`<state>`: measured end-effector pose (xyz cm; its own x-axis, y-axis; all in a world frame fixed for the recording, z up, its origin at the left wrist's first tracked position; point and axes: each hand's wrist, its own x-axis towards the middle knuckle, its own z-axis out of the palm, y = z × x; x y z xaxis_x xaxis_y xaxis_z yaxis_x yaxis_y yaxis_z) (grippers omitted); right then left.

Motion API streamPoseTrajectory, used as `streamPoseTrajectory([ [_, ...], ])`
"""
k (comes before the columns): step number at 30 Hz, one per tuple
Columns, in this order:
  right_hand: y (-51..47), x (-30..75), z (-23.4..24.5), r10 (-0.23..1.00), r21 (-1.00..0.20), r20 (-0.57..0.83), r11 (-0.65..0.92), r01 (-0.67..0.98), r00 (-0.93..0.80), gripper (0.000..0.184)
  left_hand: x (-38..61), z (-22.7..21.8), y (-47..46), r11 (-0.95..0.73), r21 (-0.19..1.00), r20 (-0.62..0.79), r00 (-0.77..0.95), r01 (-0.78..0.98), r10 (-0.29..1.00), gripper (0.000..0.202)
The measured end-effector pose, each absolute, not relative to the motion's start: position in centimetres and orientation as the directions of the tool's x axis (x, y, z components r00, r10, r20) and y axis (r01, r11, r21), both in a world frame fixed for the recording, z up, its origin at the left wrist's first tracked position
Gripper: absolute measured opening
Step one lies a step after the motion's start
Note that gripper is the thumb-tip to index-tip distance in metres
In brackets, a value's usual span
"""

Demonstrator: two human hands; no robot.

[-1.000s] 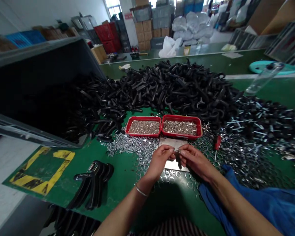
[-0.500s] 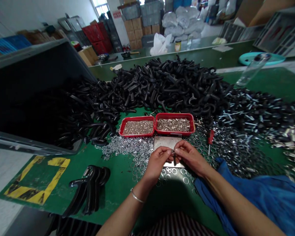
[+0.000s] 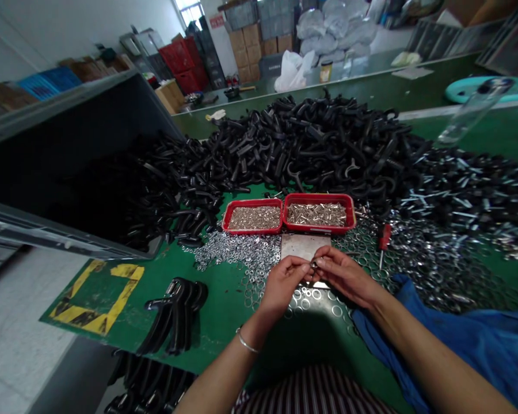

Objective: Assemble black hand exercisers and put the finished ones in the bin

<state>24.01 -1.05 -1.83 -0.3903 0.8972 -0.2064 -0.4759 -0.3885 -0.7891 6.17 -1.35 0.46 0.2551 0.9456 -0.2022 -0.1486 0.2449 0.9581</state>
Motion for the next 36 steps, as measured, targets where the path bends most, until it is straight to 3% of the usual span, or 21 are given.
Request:
streamPoseTrajectory([
  [8,-1.2,24.0,-1.8,0.895,-0.831,-0.229,-0.384,-0.401,-0.382,0.024,6.0,-0.8,-1.5,0.22,0.972,-0.211,0.103,-0.085,0.972,0.019],
  [15,-1.2,24.0,-1.6,0.867,-0.786,-0.261,-0.446,-0.429,-0.424,0.026,5.8,-0.1,-1.9,0.15,0.988,-0.14,0.185,-0.039,0.973,0.018],
  [23,-1.2,24.6,-1.9,0.79,-0.711,-0.392,-0.585,-0.39,-0.472,0.027,4.2,0.9,-2.0,-0.186,0.96,0.105,0.347,0.208,0.932,0.02],
  [26,-1.4,23.8,-1.7,0.872,-0.809,-0.376,-0.474,-0.348,-0.315,0.034,4.1,0.6,-2.3,-0.341,0.867,0.206,0.363,0.362,0.909,0.025],
  [30,-2.2,22.4,-0.6,0.987,-0.979,-0.161,-0.162,-0.127,-0.019,0.041,4.1,0.5,-4.0,-0.481,0.69,0.271,0.423,0.541,0.865,0.032],
  [32,-2.5,22.6,-0.1,0.994,-0.995,-0.095,-0.095,-0.001,-0.055,0.04,3.5,1.3,-4.7,-0.479,0.671,0.245,0.441,0.566,0.864,0.031],
  [36,-2.3,24.3,0.3,0.982,-0.98,-0.091,-0.058,0.193,-0.168,0.038,-2.3,4.6,-2.4,-0.388,0.671,0.117,0.427,0.632,0.897,0.029],
])
